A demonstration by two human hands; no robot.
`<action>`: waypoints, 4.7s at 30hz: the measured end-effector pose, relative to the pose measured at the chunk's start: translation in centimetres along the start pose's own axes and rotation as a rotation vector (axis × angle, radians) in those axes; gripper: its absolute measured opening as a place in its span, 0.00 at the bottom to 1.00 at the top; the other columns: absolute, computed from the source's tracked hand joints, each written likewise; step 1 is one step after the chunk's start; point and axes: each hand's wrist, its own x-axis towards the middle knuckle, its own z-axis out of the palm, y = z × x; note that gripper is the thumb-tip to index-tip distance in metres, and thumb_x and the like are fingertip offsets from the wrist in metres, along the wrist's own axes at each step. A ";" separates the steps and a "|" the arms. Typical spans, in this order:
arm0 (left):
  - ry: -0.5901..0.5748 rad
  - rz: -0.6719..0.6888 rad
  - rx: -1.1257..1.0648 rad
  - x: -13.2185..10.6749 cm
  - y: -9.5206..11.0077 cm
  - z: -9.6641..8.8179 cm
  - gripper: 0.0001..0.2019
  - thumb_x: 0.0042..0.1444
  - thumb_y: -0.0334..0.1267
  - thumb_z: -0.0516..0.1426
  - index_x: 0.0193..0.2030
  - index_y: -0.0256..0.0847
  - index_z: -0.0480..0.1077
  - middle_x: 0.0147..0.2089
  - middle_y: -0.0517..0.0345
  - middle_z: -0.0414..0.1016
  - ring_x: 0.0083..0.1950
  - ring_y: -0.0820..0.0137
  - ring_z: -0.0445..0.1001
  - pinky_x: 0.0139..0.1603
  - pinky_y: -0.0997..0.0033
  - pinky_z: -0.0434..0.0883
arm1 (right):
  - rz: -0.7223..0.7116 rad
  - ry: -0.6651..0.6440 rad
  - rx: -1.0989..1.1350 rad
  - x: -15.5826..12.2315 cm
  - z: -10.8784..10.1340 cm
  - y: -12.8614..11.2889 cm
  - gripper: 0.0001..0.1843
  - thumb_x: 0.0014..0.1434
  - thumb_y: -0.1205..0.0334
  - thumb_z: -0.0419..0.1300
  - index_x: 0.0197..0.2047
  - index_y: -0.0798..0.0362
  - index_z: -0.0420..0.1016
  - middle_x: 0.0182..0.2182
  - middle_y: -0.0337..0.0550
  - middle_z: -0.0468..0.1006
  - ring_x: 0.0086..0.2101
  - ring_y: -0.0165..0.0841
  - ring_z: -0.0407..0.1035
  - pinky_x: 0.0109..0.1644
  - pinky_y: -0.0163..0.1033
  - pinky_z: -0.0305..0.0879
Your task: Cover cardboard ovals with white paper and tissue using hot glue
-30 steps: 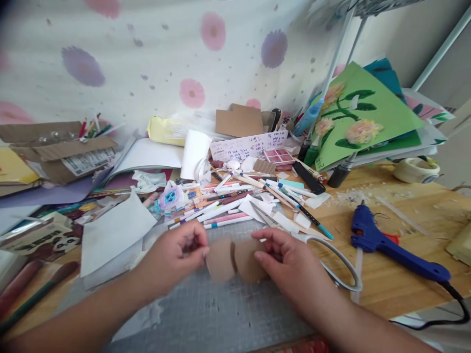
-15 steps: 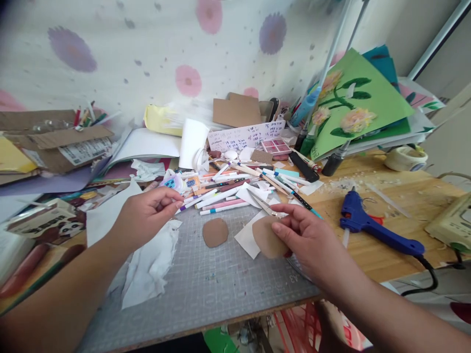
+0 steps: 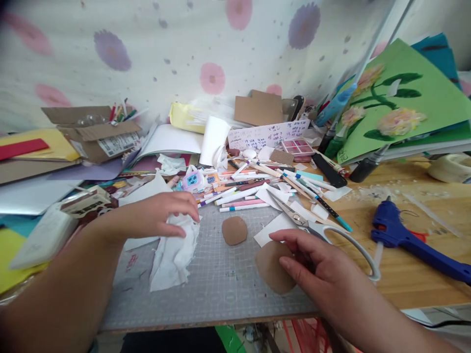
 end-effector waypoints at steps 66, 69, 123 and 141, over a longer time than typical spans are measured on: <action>0.678 -0.298 -1.407 0.6 11.1 8.1 0.17 0.46 0.35 0.65 0.43 0.45 0.68 0.39 0.60 0.69 0.34 0.74 0.70 0.33 0.75 0.67 | -0.447 -0.230 0.027 0.4 -1.6 -3.8 0.11 0.52 0.68 0.60 0.40 0.51 0.67 0.36 0.42 0.72 0.35 0.33 0.66 0.36 0.36 0.64; 0.704 -0.313 -1.372 0.4 11.3 8.3 0.15 0.47 0.33 0.64 0.42 0.44 0.69 0.38 0.61 0.70 0.33 0.76 0.69 0.34 0.77 0.66 | -0.299 -0.307 0.176 0.6 -1.8 -4.2 0.12 0.55 0.55 0.60 0.41 0.51 0.69 0.38 0.43 0.72 0.38 0.35 0.67 0.37 0.38 0.67; 0.700 -0.317 -1.181 -0.1 11.5 11.3 0.14 0.53 0.45 0.59 0.25 0.37 0.72 0.25 0.60 0.69 0.29 0.72 0.63 0.29 0.75 0.60 | -0.045 -0.272 0.273 0.1 -0.1 -5.5 0.09 0.57 0.59 0.55 0.27 0.52 0.65 0.22 0.34 0.65 0.25 0.27 0.59 0.28 0.33 0.54; -0.044 0.261 -0.343 -0.1 12.0 13.5 0.08 0.52 0.40 0.60 0.27 0.38 0.73 0.26 0.59 0.71 0.28 0.73 0.68 0.27 0.79 0.60 | -0.061 -0.379 0.178 -1.0 -4.1 -3.9 0.15 0.58 0.48 0.55 0.36 0.51 0.69 0.29 0.38 0.69 0.30 0.31 0.60 0.31 0.34 0.58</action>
